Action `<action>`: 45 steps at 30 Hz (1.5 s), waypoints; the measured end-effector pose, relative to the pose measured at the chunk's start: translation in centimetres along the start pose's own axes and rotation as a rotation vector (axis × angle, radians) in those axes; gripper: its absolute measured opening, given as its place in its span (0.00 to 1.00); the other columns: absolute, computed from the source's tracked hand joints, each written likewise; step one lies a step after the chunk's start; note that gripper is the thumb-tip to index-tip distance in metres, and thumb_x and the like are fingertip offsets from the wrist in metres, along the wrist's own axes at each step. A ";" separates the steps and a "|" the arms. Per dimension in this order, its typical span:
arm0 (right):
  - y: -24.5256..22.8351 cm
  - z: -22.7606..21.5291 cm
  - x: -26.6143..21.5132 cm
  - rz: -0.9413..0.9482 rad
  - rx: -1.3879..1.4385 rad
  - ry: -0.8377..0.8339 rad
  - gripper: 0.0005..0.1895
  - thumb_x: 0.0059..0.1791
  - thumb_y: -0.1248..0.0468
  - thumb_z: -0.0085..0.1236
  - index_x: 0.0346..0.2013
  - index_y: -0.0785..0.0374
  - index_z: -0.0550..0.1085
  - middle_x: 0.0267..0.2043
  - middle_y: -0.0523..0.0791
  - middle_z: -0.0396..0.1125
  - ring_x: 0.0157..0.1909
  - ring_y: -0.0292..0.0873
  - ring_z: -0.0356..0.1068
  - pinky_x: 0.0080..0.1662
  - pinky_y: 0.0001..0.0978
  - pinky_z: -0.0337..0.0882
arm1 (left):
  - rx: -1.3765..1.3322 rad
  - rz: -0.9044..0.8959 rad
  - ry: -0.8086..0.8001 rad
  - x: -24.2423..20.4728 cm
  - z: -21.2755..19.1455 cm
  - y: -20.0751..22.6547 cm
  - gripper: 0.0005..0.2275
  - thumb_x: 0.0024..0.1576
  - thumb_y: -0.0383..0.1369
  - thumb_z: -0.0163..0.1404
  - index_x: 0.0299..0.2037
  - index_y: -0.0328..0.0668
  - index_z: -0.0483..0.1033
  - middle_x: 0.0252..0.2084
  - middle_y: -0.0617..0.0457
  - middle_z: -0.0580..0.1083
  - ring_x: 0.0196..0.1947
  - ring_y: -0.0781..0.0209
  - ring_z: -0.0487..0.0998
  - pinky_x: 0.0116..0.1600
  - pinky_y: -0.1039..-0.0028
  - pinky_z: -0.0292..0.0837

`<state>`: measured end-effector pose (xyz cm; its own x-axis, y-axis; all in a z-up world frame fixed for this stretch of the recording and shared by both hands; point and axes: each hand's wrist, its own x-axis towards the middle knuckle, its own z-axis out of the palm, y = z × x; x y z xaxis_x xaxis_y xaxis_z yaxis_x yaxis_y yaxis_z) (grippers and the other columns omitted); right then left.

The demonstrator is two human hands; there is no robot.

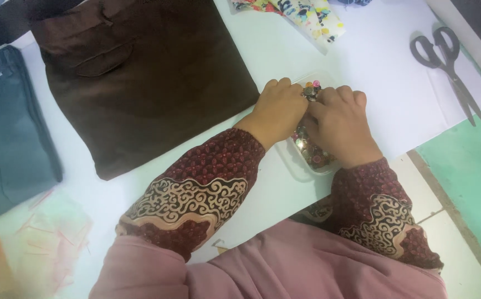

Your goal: Sorting small black buttons and placing them into small plastic bags

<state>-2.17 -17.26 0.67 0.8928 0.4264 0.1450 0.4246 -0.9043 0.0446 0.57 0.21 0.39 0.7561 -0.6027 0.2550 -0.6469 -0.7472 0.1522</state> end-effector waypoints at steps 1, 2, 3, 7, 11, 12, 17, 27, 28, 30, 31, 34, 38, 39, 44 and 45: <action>-0.1 -0.2 0.0 0.002 0.001 -0.004 0.07 0.48 0.54 0.64 0.37 0.50 0.83 0.39 0.41 0.71 0.50 0.44 0.64 0.54 0.40 0.57 | -0.003 0.001 -0.003 0.0 0.2 -0.1 0.02 0.47 0.23 0.59 0.24 0.38 0.80 0.24 0.52 0.68 0.30 0.57 0.66 0.39 0.64 0.57; -0.3 -0.4 0.0 0.010 0.015 0.007 0.07 0.49 0.55 0.63 0.37 0.51 0.83 0.39 0.42 0.71 0.50 0.44 0.64 0.54 0.40 0.57 | -0.007 0.003 -0.004 0.1 0.3 -0.3 0.02 0.47 0.23 0.59 0.25 0.38 0.80 0.24 0.52 0.68 0.30 0.56 0.65 0.39 0.64 0.56; -0.6 -0.6 0.0 0.019 0.028 0.018 0.07 0.51 0.56 0.62 0.37 0.51 0.83 0.39 0.43 0.72 0.51 0.45 0.65 0.55 0.41 0.57 | -0.011 0.006 -0.005 0.1 0.4 -0.4 0.02 0.46 0.22 0.59 0.25 0.37 0.80 0.25 0.51 0.67 0.30 0.56 0.65 0.39 0.64 0.56; -0.3 0.4 0.0 -0.004 0.038 0.094 0.07 0.52 0.55 0.62 0.37 0.53 0.82 0.38 0.43 0.71 0.50 0.45 0.65 0.54 0.40 0.57 | -0.033 0.001 0.013 0.2 0.3 -0.6 0.03 0.47 0.22 0.58 0.24 0.37 0.79 0.24 0.51 0.67 0.29 0.56 0.65 0.38 0.64 0.55; -0.3 -0.4 -0.4 0.028 0.118 0.077 0.05 0.47 0.60 0.65 0.37 0.53 0.82 0.41 0.42 0.72 0.55 0.46 0.65 0.56 0.41 0.57 | -0.050 0.022 0.061 -0.1 0.3 -0.5 0.04 0.48 0.21 0.57 0.25 0.38 0.79 0.25 0.51 0.67 0.30 0.55 0.66 0.38 0.64 0.56; -0.5 -1.0 -0.3 0.045 0.155 0.076 0.06 0.47 0.62 0.65 0.38 0.54 0.83 0.42 0.43 0.73 0.55 0.46 0.65 0.56 0.40 0.57 | -0.054 0.029 0.085 -0.1 0.1 -0.5 0.04 0.48 0.21 0.57 0.25 0.39 0.78 0.25 0.50 0.67 0.30 0.54 0.66 0.38 0.64 0.57; -0.4 -2.6 -1.2 0.010 0.294 0.135 0.08 0.48 0.67 0.68 0.42 0.60 0.82 0.43 0.47 0.72 0.55 0.51 0.66 0.55 0.42 0.60 | -0.224 -0.019 0.065 0.1 -1.0 -1.1 0.06 0.51 0.21 0.54 0.25 0.40 0.79 0.22 0.51 0.68 0.27 0.54 0.68 0.36 0.65 0.59; -0.3 -3.0 -4.2 -0.120 0.402 0.435 0.12 0.52 0.77 0.66 0.49 0.63 0.80 0.47 0.47 0.72 0.50 0.51 0.69 0.61 0.44 0.63 | -0.270 -0.100 0.071 0.1 0.0 -2.0 0.12 0.47 0.20 0.48 0.28 0.54 0.76 0.30 0.57 0.74 0.33 0.47 0.73 0.37 0.58 0.66; -0.2 -2.8 -4.4 -0.122 0.396 0.444 0.12 0.52 0.77 0.66 0.49 0.63 0.80 0.47 0.47 0.72 0.50 0.51 0.69 0.61 0.44 0.63 | -0.264 -0.095 0.078 0.4 0.4 -1.8 0.12 0.47 0.20 0.48 0.28 0.54 0.76 0.30 0.57 0.74 0.33 0.47 0.73 0.37 0.58 0.66; 0.2 -2.3 -5.1 -0.129 0.402 0.496 0.08 0.55 0.78 0.64 0.46 0.68 0.76 0.46 0.50 0.73 0.48 0.53 0.69 0.57 0.47 0.64 | -0.164 -0.041 0.008 1.1 1.4 -1.2 0.13 0.46 0.18 0.48 0.22 0.53 0.77 0.27 0.57 0.75 0.31 0.43 0.76 0.34 0.52 0.69; -0.2 -2.1 -4.9 -0.127 0.400 0.496 0.08 0.55 0.78 0.64 0.46 0.68 0.76 0.46 0.50 0.73 0.48 0.53 0.69 0.57 0.47 0.64 | -0.166 -0.038 0.009 0.8 0.9 -0.7 0.13 0.46 0.18 0.48 0.22 0.53 0.77 0.27 0.57 0.75 0.31 0.43 0.76 0.34 0.52 0.69; -0.6 -1.1 -4.8 -0.042 0.426 0.497 0.08 0.51 0.78 0.68 0.43 0.69 0.80 0.38 0.50 0.72 0.43 0.52 0.71 0.51 0.41 0.67 | -0.144 0.008 0.067 0.7 0.6 0.6 0.07 0.53 0.23 0.54 0.26 0.44 0.81 0.24 0.49 0.75 0.29 0.52 0.76 0.39 0.62 0.71; -0.9 -0.5 -4.9 -0.012 0.456 0.445 0.08 0.50 0.75 0.68 0.43 0.68 0.79 0.36 0.49 0.72 0.41 0.52 0.71 0.47 0.42 0.68 | -0.024 -0.010 0.058 1.7 2.7 0.6 0.06 0.51 0.23 0.55 0.23 0.43 0.81 0.22 0.50 0.75 0.28 0.53 0.75 0.37 0.61 0.69; -1.2 -0.8 -4.8 0.018 0.477 0.415 0.07 0.51 0.75 0.67 0.43 0.68 0.79 0.36 0.50 0.72 0.41 0.51 0.70 0.47 0.42 0.68 | -0.010 -0.017 0.037 2.0 3.2 0.4 0.06 0.51 0.23 0.55 0.23 0.42 0.81 0.21 0.49 0.74 0.27 0.52 0.75 0.36 0.60 0.68; -0.9 0.1 -4.9 0.036 0.452 0.385 0.07 0.50 0.73 0.69 0.42 0.68 0.79 0.36 0.50 0.72 0.41 0.52 0.71 0.47 0.43 0.70 | -0.006 -0.002 0.053 1.9 2.7 0.4 0.04 0.52 0.23 0.55 0.26 0.41 0.81 0.23 0.50 0.74 0.28 0.54 0.75 0.36 0.62 0.68; -0.9 0.4 -5.0 0.045 0.433 0.395 0.07 0.50 0.73 0.69 0.42 0.67 0.80 0.36 0.50 0.73 0.42 0.51 0.72 0.48 0.42 0.71 | -0.048 -0.001 0.093 1.4 2.1 0.6 0.04 0.51 0.21 0.54 0.29 0.38 0.82 0.25 0.48 0.75 0.29 0.52 0.75 0.37 0.60 0.70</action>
<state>-6.93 -18.59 -0.46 0.8233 0.2719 0.4982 0.4841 -0.7947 -0.3663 1.46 -1.66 -1.18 0.7460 -0.5715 0.3419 -0.6516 -0.7325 0.1974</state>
